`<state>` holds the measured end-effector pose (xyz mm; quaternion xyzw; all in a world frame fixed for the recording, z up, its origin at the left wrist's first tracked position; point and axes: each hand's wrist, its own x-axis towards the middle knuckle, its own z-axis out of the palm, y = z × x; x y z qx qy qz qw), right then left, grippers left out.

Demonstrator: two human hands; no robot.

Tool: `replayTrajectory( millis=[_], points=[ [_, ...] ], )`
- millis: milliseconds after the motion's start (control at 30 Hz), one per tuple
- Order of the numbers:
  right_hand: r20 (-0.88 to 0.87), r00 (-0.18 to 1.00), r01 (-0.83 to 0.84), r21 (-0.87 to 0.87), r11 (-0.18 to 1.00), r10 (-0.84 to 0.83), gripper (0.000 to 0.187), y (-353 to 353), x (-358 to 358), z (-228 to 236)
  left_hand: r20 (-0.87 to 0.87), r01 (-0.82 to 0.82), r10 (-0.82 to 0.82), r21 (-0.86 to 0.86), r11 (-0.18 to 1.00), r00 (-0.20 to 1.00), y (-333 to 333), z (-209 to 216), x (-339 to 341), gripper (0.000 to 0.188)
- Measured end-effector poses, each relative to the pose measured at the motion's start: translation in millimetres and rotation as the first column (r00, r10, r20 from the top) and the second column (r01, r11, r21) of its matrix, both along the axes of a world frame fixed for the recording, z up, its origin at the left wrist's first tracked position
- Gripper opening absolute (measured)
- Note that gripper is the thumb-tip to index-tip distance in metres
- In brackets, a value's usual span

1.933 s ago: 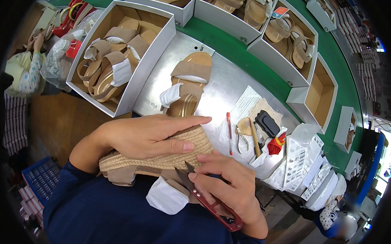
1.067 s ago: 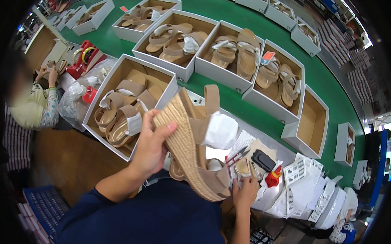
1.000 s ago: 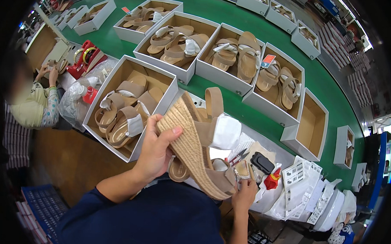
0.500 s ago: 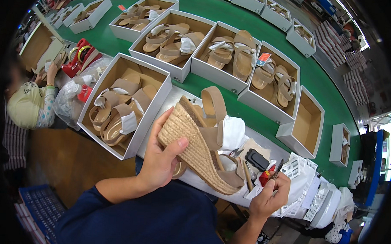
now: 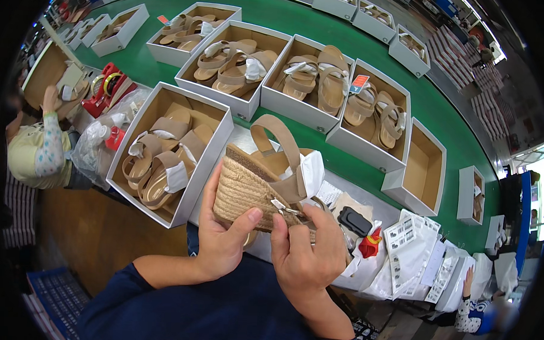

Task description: The person picks up beige wedge sandals from white boxes on a green conveyor belt, uses red-handled scissors to trim excess material from the woven wedge, and places the shoes back into the boxes. The person repeats this process for multiple pairs of sandals.

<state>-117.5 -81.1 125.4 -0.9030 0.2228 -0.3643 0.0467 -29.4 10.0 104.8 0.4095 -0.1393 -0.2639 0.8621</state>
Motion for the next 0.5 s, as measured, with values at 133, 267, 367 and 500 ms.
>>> replayTrajectory(
  millis=[133,267,367,500],
  points=[
    [0.012,1.0,-0.004,-0.021,1.0,0.004,0.032,-0.1,1.6,-4.0,-0.001,-0.005,0.005,-0.002,1.0,1.0,2.5,-2.6,-0.3,0.082],
    [0.013,1.0,-0.014,-0.059,0.998,0.015,0.031,-0.3,2.2,-5.5,0.0,-0.01,0.01,-0.006,1.0,1.0,3.3,-3.2,-1.2,0.082],
    [0.027,0.998,-0.058,-0.047,0.997,0.06,0.03,-2.7,3.4,-9.7,0.024,-0.013,0.013,0.003,1.0,1.0,4.1,-1.8,-0.4,0.082],
    [0.231,0.972,0.061,-0.06,0.996,-0.046,0.024,-45.5,-2.7,-18.6,0.022,-0.032,0.031,0.039,0.999,0.999,10.6,-1.5,4.0,0.08]
  ],
)
